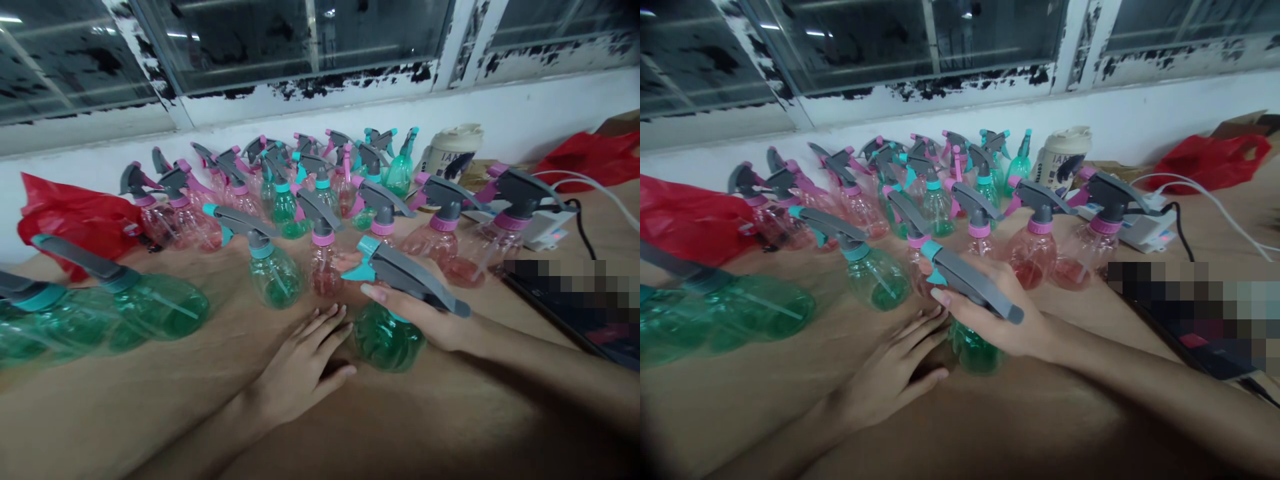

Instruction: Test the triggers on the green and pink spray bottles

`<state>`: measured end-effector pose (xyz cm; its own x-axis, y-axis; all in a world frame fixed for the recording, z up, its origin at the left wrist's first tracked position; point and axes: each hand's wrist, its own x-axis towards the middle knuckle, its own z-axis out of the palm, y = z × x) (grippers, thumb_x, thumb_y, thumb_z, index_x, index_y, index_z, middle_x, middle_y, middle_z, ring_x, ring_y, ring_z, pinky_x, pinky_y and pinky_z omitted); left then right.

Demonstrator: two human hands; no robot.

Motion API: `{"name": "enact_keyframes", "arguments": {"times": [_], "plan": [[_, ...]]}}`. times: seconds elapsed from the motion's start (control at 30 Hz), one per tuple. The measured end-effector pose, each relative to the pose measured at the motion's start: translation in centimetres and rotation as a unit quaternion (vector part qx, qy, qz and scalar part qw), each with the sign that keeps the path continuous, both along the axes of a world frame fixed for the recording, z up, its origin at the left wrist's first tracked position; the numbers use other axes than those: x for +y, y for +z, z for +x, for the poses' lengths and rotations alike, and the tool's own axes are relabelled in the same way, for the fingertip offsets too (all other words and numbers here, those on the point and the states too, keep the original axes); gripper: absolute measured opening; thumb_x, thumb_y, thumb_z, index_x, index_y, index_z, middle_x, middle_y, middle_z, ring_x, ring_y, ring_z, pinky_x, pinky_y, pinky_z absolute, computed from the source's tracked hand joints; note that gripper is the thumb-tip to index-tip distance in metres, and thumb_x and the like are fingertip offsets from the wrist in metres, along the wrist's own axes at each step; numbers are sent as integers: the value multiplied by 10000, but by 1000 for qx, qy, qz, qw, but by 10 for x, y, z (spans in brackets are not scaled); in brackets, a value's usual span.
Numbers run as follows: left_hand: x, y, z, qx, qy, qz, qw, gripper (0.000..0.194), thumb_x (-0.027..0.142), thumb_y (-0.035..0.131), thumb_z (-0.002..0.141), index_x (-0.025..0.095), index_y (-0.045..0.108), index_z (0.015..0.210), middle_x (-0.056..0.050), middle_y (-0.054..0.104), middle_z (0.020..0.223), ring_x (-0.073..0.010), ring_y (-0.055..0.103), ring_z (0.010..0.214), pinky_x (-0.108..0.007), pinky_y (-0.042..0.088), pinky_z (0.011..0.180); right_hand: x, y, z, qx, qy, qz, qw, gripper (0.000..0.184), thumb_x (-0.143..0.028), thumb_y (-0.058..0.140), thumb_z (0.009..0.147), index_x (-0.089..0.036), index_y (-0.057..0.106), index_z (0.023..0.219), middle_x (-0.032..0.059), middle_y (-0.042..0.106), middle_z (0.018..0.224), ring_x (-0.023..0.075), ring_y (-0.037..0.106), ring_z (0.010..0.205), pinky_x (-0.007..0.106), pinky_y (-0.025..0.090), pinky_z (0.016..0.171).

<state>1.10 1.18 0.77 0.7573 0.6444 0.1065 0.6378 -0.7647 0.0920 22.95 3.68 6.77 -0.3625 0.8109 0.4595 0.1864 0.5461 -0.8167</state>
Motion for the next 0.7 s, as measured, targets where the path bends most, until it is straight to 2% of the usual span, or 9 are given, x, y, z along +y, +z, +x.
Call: {"name": "enact_keyframes", "arguments": {"times": [0.07,0.17,0.37,0.6,0.7], "plan": [[0,0,0,1,0,-2,1000,521,463,472,940,152,413,1355,-78,346,1475,-229,272,1371,-423,292,1101,0,1,0,16,4,-10,1000,134,-294,589,853,-264,611,981,-17,604,792,149,567,686,302,451,643],[0,1,1,-2,-2,3,1000,518,454,476,941,150,412,1355,-81,345,1475,-228,279,1368,-425,286,1104,0,4,0,23,6,-9,1000,137,-260,590,851,-271,614,985,-6,637,855,162,607,757,316,479,709],[-1,2,1,-9,6,-6,1000,529,460,482,935,143,415,1352,-77,368,1464,-226,281,1367,-416,282,1108,-1,11,-2,20,9,-9,1000,32,-274,589,853,-243,594,861,-16,601,751,145,589,673,292,459,619],[0,1,1,-2,8,-8,1000,534,457,492,931,149,401,1357,-71,392,1451,-213,279,1368,-421,287,1105,-3,16,-2,-17,2,2,1000,227,-418,524,869,-220,556,763,-11,561,693,142,551,633,294,429,584],[0,2,1,-3,9,-18,1000,522,460,488,931,153,412,1347,-80,398,1446,-220,300,1359,-432,295,1099,-2,15,-1,-17,5,20,1000,257,-439,519,867,-221,549,735,-10,542,683,136,533,617,290,428,578]]}}
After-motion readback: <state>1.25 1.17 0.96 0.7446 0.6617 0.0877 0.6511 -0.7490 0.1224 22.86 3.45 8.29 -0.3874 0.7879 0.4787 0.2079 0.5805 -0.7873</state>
